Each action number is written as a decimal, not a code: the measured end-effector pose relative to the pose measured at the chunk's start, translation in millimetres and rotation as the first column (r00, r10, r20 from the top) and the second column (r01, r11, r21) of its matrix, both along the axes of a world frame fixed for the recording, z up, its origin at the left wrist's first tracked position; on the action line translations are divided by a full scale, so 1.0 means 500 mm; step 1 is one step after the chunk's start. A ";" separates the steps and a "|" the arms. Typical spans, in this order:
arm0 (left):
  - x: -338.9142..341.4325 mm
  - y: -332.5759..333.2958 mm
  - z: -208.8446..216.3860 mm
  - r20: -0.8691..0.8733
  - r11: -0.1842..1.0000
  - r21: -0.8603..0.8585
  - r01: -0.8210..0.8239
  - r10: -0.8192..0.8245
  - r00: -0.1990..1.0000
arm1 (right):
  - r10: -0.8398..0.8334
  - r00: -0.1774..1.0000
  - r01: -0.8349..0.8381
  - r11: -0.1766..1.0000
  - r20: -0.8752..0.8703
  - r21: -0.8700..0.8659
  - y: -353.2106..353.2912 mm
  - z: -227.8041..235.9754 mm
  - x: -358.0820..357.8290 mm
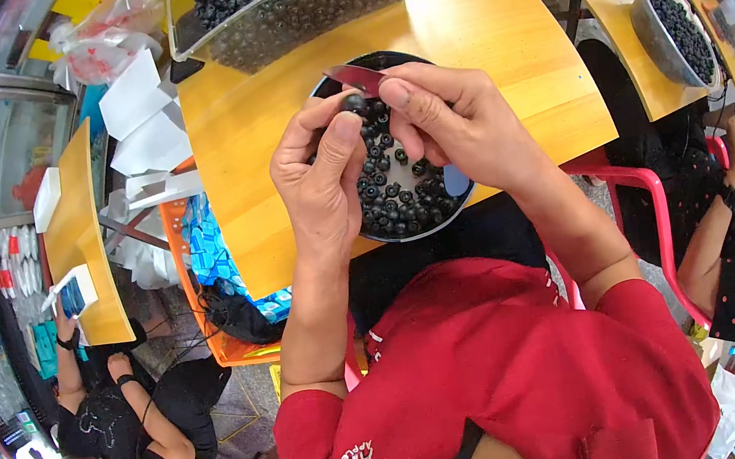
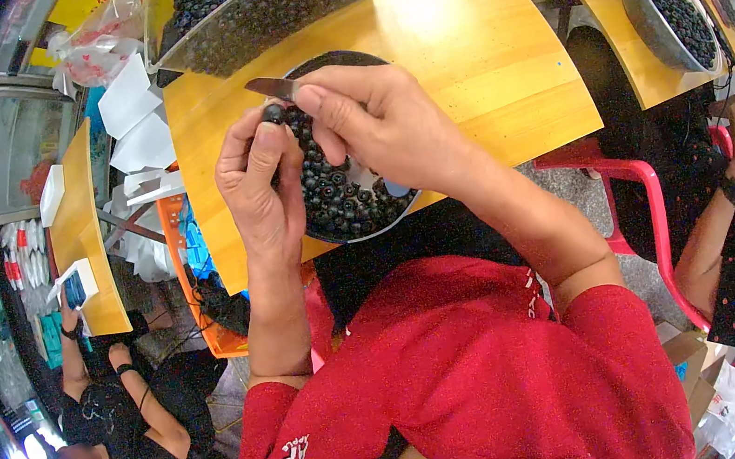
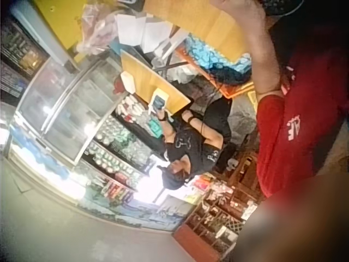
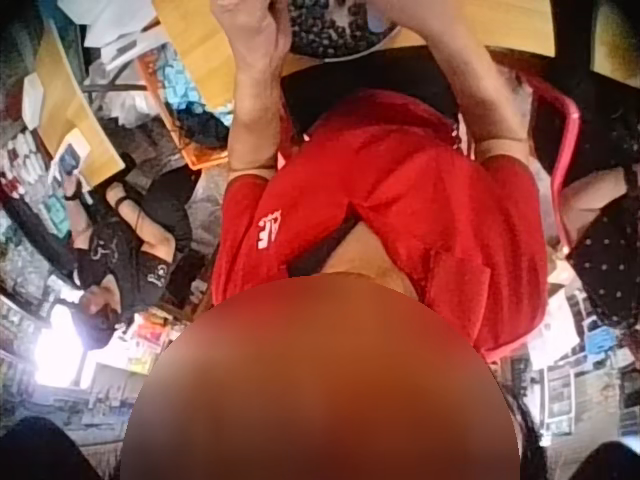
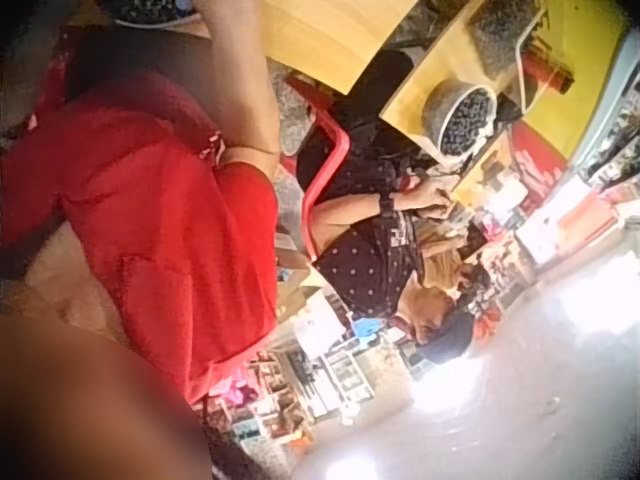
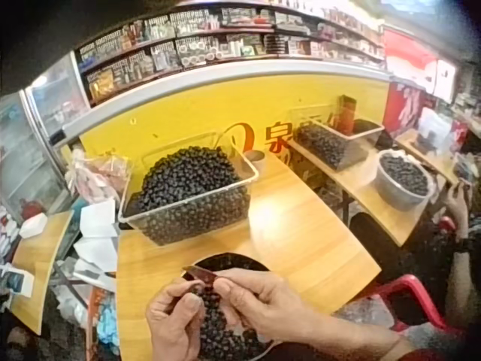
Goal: Manually cleaning or trimming small round black seeds/objects using a small knife.
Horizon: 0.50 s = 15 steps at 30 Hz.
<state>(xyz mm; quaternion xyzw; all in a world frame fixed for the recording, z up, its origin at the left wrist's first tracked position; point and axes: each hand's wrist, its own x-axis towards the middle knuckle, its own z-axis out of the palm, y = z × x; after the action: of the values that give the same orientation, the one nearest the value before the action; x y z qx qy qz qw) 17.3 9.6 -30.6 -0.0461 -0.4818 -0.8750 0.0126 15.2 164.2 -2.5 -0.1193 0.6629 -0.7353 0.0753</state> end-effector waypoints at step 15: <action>-0.005 -0.006 -0.002 -0.001 0.977 0.160 0.144 -0.146 0.989 | 0.015 1.000 -0.015 0.994 0.003 -0.107 -0.009 0.004 0.013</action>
<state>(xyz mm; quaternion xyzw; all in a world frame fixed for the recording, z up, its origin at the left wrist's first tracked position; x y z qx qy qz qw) 14.9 6.8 -31.7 -0.0754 -0.4058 -0.9095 -0.0502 21.5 159.9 -0.6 -0.1266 0.6214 -0.7695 0.0756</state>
